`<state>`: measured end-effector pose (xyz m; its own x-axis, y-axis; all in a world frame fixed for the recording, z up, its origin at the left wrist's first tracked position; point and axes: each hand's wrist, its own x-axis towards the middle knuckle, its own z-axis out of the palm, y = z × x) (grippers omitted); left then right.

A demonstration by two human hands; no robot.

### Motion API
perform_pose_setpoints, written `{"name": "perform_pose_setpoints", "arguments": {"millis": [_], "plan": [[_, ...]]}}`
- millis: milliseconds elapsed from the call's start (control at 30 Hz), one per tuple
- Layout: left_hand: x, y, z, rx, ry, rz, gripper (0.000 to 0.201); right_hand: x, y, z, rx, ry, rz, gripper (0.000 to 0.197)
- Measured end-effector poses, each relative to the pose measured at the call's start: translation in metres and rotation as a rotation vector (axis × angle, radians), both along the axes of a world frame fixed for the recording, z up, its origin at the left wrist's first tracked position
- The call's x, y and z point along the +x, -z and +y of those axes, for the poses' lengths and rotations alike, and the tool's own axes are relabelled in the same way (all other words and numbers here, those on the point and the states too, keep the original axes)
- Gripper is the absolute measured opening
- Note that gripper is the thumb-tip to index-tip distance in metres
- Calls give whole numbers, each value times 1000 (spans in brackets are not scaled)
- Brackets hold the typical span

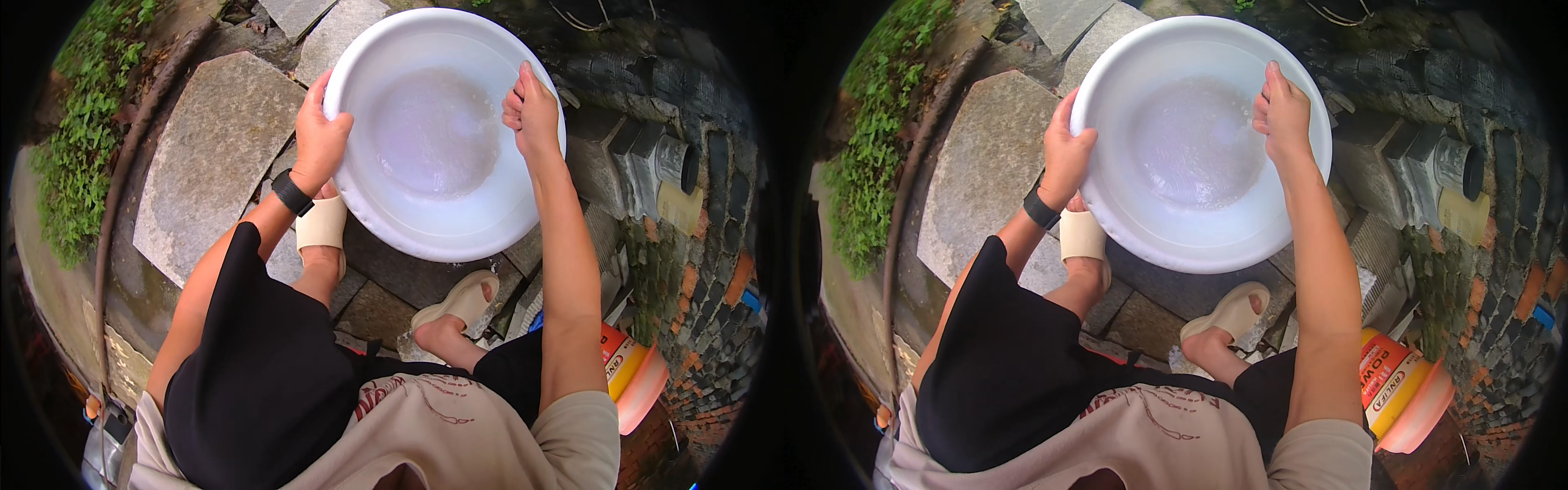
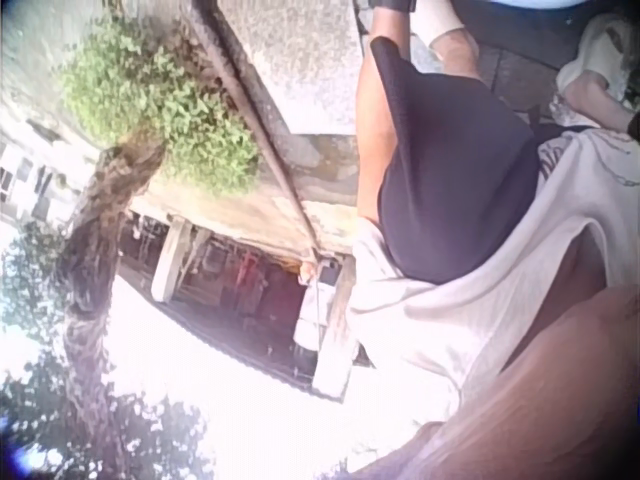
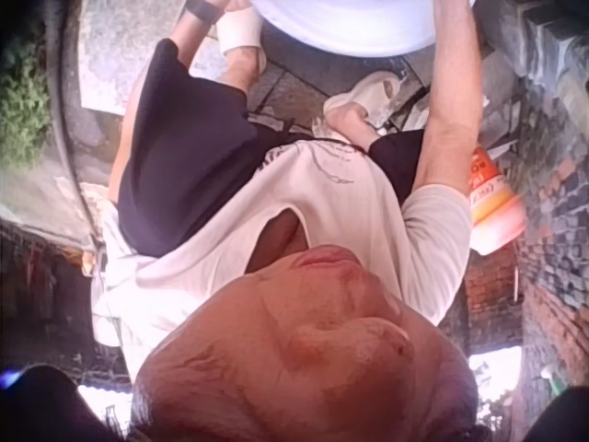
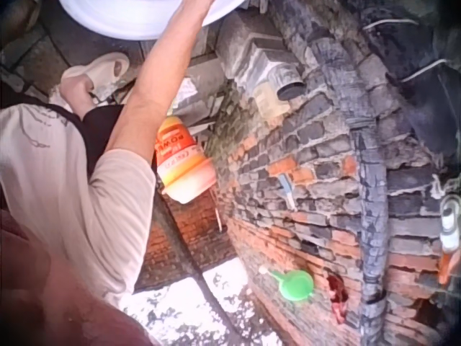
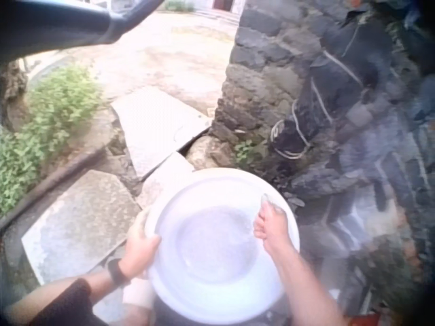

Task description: The person cleans a white basin by scrubbing the outer and inner surfaces with a sponge under a stream of water, then rinses the basin and the sponge.

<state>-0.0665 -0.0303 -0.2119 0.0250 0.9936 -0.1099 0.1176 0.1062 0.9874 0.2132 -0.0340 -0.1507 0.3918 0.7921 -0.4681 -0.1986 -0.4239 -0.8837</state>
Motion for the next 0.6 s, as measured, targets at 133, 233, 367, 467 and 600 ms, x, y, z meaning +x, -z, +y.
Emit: {"name": "perform_pose_setpoints", "arguments": {"millis": [133,233,367,467,600], "plan": [[-3,7,-4,-18,-5,-28,49,14,-9,-9,-106,-339,-433,42],[-19,16,-13,-41,-7,5,41,18,-37,-17,-176,-445,-451,40],[-27,19,-20,-51,58,27,37,43,-73,-52,-245,-534,-359,30],[-27,18,-16,-78,72,-43,38,62,-86,-97,-314,-487,-481,35],[-24,6,-7,-261,143,-134,45,86,-40,-186,-364,-307,-863,81]]}}
